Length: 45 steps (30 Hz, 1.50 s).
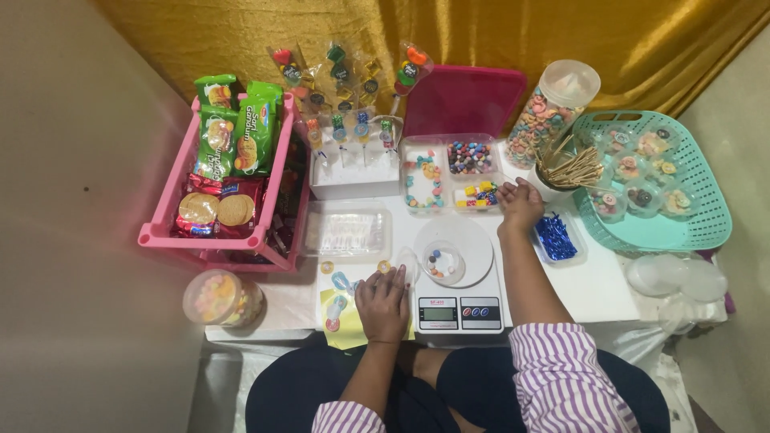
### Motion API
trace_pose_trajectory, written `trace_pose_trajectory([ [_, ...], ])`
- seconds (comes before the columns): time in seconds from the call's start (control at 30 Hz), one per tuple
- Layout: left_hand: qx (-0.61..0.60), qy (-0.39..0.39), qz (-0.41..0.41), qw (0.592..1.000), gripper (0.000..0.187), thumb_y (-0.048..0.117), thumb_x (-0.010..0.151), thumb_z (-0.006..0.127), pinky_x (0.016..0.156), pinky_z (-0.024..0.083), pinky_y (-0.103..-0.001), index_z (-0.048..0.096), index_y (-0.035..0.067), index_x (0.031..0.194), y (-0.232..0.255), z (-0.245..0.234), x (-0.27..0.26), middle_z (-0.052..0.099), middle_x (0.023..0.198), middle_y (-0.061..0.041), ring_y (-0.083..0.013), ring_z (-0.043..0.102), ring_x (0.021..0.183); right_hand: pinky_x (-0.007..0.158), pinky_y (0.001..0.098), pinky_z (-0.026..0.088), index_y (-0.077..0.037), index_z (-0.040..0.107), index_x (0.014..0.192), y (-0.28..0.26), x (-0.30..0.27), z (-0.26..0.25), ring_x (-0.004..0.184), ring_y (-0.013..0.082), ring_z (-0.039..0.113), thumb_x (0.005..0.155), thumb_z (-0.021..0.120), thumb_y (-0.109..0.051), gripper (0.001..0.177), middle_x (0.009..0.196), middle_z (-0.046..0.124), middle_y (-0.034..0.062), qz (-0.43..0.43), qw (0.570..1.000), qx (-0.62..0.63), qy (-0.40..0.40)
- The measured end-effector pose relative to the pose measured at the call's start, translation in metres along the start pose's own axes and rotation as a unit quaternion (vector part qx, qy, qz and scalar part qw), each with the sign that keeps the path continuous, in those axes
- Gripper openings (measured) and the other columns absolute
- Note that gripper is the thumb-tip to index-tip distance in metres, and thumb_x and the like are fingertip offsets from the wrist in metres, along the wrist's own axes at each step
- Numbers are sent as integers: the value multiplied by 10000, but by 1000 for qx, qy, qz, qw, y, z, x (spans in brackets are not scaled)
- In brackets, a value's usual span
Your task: A person is weighing small candies by picking them up from various containers and placing them into a dish on a digital scale.
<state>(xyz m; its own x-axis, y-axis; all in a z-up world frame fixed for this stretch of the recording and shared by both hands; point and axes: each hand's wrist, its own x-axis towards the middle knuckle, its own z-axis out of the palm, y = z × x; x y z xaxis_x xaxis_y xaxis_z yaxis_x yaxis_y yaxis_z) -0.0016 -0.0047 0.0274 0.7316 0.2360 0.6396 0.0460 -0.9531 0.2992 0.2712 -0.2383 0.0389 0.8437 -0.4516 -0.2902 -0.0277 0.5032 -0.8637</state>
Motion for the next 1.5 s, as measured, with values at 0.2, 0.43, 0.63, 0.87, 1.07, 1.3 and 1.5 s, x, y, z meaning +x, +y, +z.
trace_pose_trajectory([
  [0.2,-3,7,1,1000,383,398,950,632,1078,398,-500,671,420,1330,-1,1,-1,716,1162,89,-198,598,1202,829,366,705,-124,647,1175,3,3,-9,865,210,791,1058,543,-261,208,939,756,127,12,1000,20,-2],
  [0.43,-4,-1,-3,1000,391,394,962,619,1080,395,-505,655,427,1350,0,-2,0,711,1171,87,-201,591,1217,878,345,689,-108,626,1191,-16,-19,-9,895,189,777,1072,490,-259,236,932,736,98,17,1000,20,-16],
  [0.63,-2,21,4,1000,389,394,963,613,1083,394,-499,656,421,1349,-1,0,-1,701,1192,88,-199,589,1217,878,326,686,-108,620,1181,-46,-60,-12,859,162,777,1091,458,-267,244,896,734,73,2,999,1,-38],
  [0.87,-3,42,9,999,393,388,954,625,1075,395,-507,660,419,1344,-4,5,-4,702,1197,72,-215,596,1209,854,319,682,-105,634,1141,-74,-107,-33,819,156,767,1070,511,-267,215,861,721,54,5,997,-22,-69],
  [1.07,2,54,8,998,376,393,949,642,1066,400,-512,671,422,1323,-4,6,-5,706,1173,75,-213,598,1197,820,318,685,-107,637,1113,-84,-135,-51,784,162,767,1071,498,-249,204,838,720,52,15,995,-45,-87],
  [1.3,-12,55,1,998,365,386,961,639,1081,378,-517,670,426,1322,-5,7,-7,701,1198,80,-214,582,1220,720,310,685,-97,657,1088,-83,-160,-76,726,181,763,1060,527,-247,200,809,725,84,14,988,-89,-125],
  [1.5,-14,58,-2,998,367,392,956,646,1084,378,-525,670,435,1320,-8,12,-9,698,1217,78,-215,583,1225,625,289,661,-64,656,1045,-85,-178,-82,649,178,738,1054,541,-231,202,757,708,109,-31,977,-146,-152],
])
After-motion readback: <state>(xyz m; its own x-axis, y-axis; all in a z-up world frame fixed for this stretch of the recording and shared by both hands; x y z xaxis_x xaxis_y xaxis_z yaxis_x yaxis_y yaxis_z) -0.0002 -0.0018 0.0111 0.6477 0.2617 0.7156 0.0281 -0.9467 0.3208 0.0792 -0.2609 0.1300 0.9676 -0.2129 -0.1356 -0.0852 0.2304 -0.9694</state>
